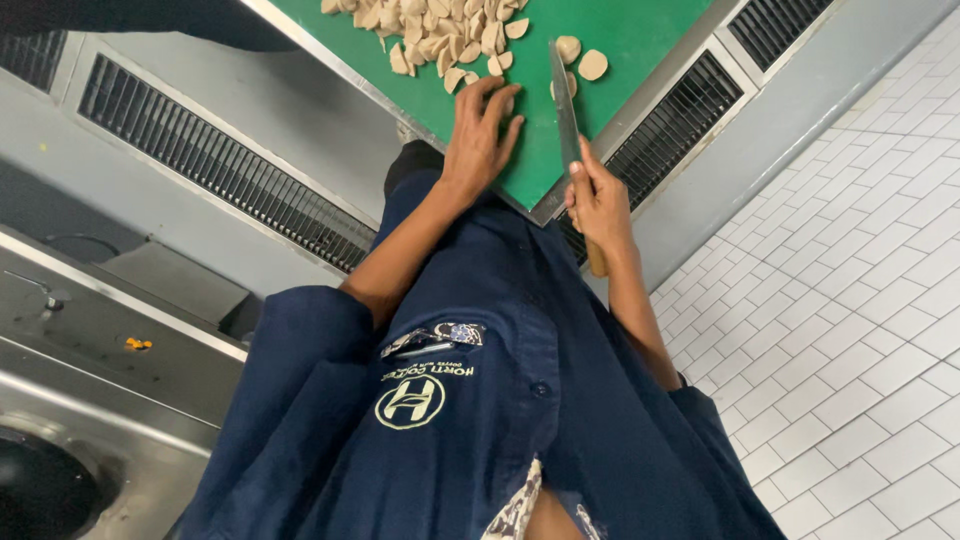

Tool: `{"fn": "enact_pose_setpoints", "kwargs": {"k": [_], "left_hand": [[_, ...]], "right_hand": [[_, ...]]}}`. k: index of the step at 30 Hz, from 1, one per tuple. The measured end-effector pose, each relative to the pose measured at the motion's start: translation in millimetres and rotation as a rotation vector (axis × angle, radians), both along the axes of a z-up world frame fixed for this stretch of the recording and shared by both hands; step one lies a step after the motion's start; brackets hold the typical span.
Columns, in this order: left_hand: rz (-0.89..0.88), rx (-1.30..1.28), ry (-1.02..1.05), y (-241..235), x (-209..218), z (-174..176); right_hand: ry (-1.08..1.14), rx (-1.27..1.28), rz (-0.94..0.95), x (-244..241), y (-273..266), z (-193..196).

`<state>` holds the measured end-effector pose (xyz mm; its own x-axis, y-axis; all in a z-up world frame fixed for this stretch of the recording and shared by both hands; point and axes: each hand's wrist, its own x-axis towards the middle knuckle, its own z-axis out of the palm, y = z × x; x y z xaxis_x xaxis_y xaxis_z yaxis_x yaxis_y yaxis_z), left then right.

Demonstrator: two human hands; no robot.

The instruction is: The person slices small meatballs into halves using a knife on a green cutting board, taking them from a metal bowl and placing them onto the board before cutting.

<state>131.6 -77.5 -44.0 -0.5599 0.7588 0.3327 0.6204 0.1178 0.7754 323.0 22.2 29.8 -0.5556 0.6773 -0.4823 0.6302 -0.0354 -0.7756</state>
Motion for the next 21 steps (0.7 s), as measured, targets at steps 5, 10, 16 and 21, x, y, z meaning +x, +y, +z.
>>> {"fn": "enact_pose_setpoints", "kwargs": {"k": [5,10,16,21], "left_hand": [[0.002,-0.049,-0.091,-11,-3,6],[-0.101,-0.018,-0.144,-17,-11,3],[-0.148,-0.014,-0.351,-17,-17,-5],[-0.105,0.037,-0.139,-17,-13,-12]], "right_hand": [[-0.052,0.241,0.14,-3,-21,19],[-0.065,-0.119,-0.045,-5,-25,12],[-0.097,0.199,0.202,2,-30,19],[-0.091,0.22,0.258,0,-39,25]]}}
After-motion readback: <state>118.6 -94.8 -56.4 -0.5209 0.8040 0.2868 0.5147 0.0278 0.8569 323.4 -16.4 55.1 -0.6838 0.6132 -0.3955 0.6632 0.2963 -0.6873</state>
